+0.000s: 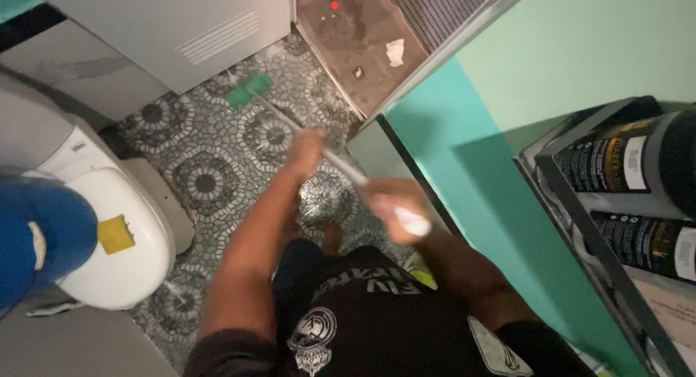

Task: The person mops the floor in a bathroom using a squeeze mop, moving the mop head back and forth across the tiles and cleaning near the toilet, sink, and doorway.

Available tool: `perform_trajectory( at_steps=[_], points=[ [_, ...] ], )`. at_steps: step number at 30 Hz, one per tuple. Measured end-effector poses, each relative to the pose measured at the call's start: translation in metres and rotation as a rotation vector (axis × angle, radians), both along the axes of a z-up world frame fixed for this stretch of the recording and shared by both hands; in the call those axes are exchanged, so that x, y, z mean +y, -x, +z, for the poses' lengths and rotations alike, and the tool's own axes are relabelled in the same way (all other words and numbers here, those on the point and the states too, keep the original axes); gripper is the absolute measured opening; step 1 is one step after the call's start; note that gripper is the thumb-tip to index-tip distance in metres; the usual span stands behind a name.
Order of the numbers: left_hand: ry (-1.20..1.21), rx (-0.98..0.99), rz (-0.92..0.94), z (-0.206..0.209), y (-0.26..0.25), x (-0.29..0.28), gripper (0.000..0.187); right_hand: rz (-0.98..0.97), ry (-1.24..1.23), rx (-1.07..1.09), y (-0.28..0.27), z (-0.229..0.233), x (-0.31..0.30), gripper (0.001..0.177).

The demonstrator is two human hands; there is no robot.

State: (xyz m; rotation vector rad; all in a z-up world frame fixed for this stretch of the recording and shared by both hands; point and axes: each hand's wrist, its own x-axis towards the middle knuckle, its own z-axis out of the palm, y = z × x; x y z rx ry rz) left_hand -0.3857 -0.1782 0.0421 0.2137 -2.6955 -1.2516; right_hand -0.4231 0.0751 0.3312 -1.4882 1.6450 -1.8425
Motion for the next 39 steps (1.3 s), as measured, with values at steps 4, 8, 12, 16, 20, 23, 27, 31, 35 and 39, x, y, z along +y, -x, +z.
perform_trajectory(
  at_steps=[4, 8, 12, 16, 20, 23, 27, 31, 35, 39],
  points=[
    [0.169, -0.296, -0.193, 0.037, -0.026, 0.107, 0.026, 0.072, 0.208, -0.094, -0.01, 0.081, 0.052, 0.027],
    [-0.004, 0.064, -0.003, 0.011, -0.056, 0.115, 0.021, 0.137, 0.516, -0.019, -0.027, 0.053, 0.032, 0.032],
    [-0.365, -0.092, 0.3, -0.006, -0.036, 0.03, 0.025, -0.198, 0.014, 0.05, -0.042, -0.03, -0.003, 0.028],
    [-0.885, -0.341, 0.519, 0.051, -0.04, -0.015, 0.036, 0.024, -0.071, -0.031, -0.041, -0.048, -0.032, 0.026],
    [-0.638, -0.5, 0.4, 0.083, -0.054, 0.034, 0.041, 0.047, -0.113, 0.099, -0.02, -0.002, 0.013, 0.035],
    [-0.041, -0.05, 0.013, 0.059, -0.077, 0.111, 0.029, 0.138, -0.548, 0.003, -0.014, 0.065, 0.075, 0.03],
    [0.169, 0.098, 0.012, 0.005, -0.112, 0.12, 0.032, 0.116, 0.535, -0.009, -0.063, 0.049, 0.039, 0.025],
    [-0.551, -0.133, 0.453, -0.058, -0.105, 0.01, 0.04, 0.14, -0.161, 0.074, -0.075, -0.012, 0.0, 0.035],
    [-0.321, -0.054, 0.425, -0.066, -0.152, -0.068, 0.038, 0.059, -0.021, 0.23, -0.097, -0.061, -0.069, 0.038],
    [-0.015, 0.092, 0.251, -0.044, -0.169, -0.016, 0.026, -0.033, -0.329, 0.005, -0.106, 0.021, -0.019, 0.066]
  ],
)
